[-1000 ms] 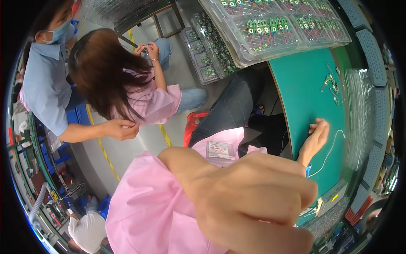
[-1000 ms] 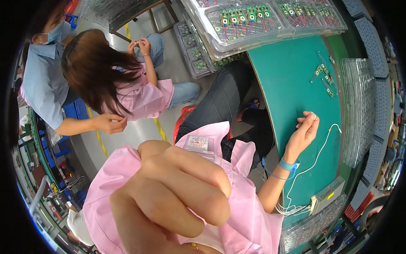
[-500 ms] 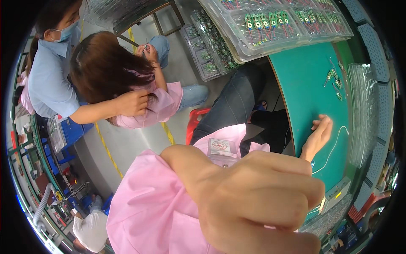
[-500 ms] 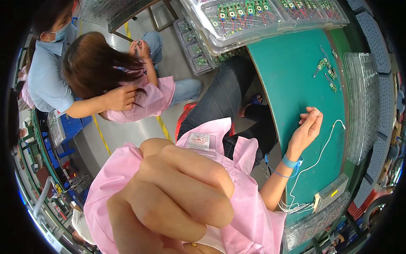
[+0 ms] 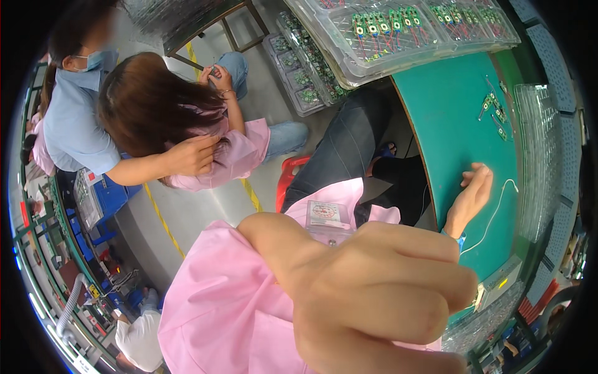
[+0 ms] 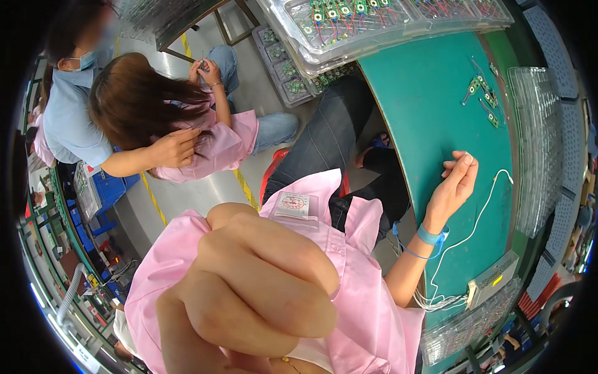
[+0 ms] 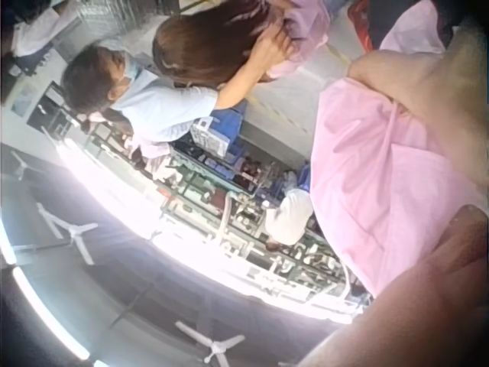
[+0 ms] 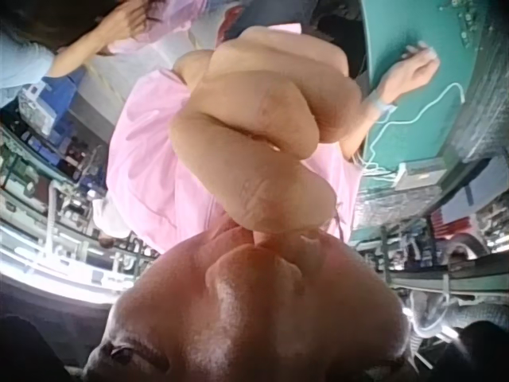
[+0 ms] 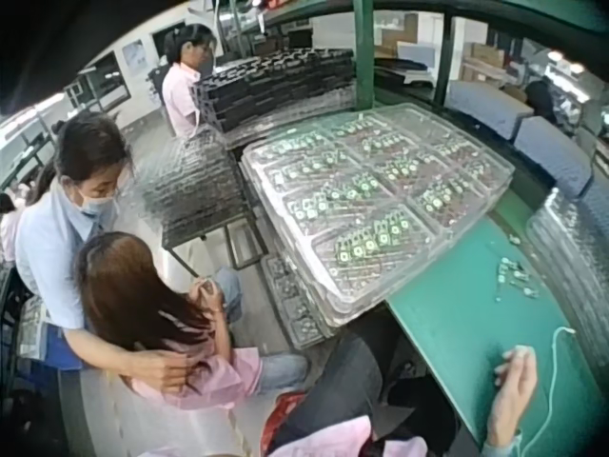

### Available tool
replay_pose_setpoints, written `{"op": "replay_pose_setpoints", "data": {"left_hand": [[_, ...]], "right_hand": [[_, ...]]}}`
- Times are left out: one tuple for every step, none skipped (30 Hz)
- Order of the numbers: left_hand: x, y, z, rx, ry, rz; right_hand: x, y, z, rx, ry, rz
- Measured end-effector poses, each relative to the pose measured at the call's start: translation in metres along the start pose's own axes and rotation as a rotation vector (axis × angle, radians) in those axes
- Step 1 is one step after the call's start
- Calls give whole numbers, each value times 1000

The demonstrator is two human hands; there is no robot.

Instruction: Assembling and testing small printed circuit boards on a factory production line.

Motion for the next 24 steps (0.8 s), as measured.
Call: {"op": "replay_pose_setpoints", "data": {"left_hand": [[-2,-1,0,-10,5,-9],[-5,-4,-2,-19,10,1],[-8,-8,-3,-22,-18,-32],[-12,-15,-8,-38,-44,-51],[-17,-22,-13,-56,-71,-68],[-21,-29,-15,-73,-98,-83],[-31,-32,-17,-125,-58,-140],[-42,-28,-18,-180,-23,-199],[-50,-23,-19,-222,-17,-158],[-63,-18,-22,-272,44,-165],[-79,-22,-26,-325,106,-161],[-90,-25,-29,-354,114,-135],[-98,-35,-31,-386,121,-114],[-106,-44,-30,-415,128,-97],[-106,-49,-31,-431,126,-94],[-106,-52,-31,-444,125,-94],[-106,-54,-30,-455,123,-97],[-105,-55,-30,-464,122,-103],[-106,-56,-31,-475,120,-102],[-106,-56,-31,-485,119,-102],[-107,-55,-31,-490,116,-110],[-106,-54,-31,-495,112,-118],[-106,-53,-32,-502,110,-123],[-105,-52,-33,-509,107,-126]], "right_hand": [[2,1,0,1,-6,-2],[4,6,-3,12,-7,7],[7,8,-5,5,-8,-4],[10,14,-11,16,-9,-7],[13,19,-17,29,-9,-9],[16,25,-23,42,-9,-10],[16,23,-26,27,-10,-16],[16,17,-27,12,-13,-24],[17,13,-32,-27,1,-42],[21,11,-35,-38,5,-73],[27,12,-39,-45,11,-91],[29,13,-43,-57,10,-99],[31,14,-46,-73,9,-110],[31,20,-49,-49,3,-91],[28,17,-49,-52,-50,-177],[27,16,-50,-59,-103,-265],[25,19,-53,-56,-103,-266],[22,20,-58,-82,-79,-232],[19,21,-65,-104,-54,-192],[16,22,-72,-127,-29,-153],[14,20,-79,-156,-3,-121],[12,17,-88,-184,-11,-83],[12,15,-96,-210,-19,-41],[13,12,-104,-211,-17,-41]]}}
Point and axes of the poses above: each hand's wrist, its own z-axis away from the middle knuckle, its own y-axis out of the back of the hand, x = y × z, the point moved 7 cm from there along -z, towards the middle knuckle, and after that the axes turned 13 degrees about y, right-handed, at the moved point
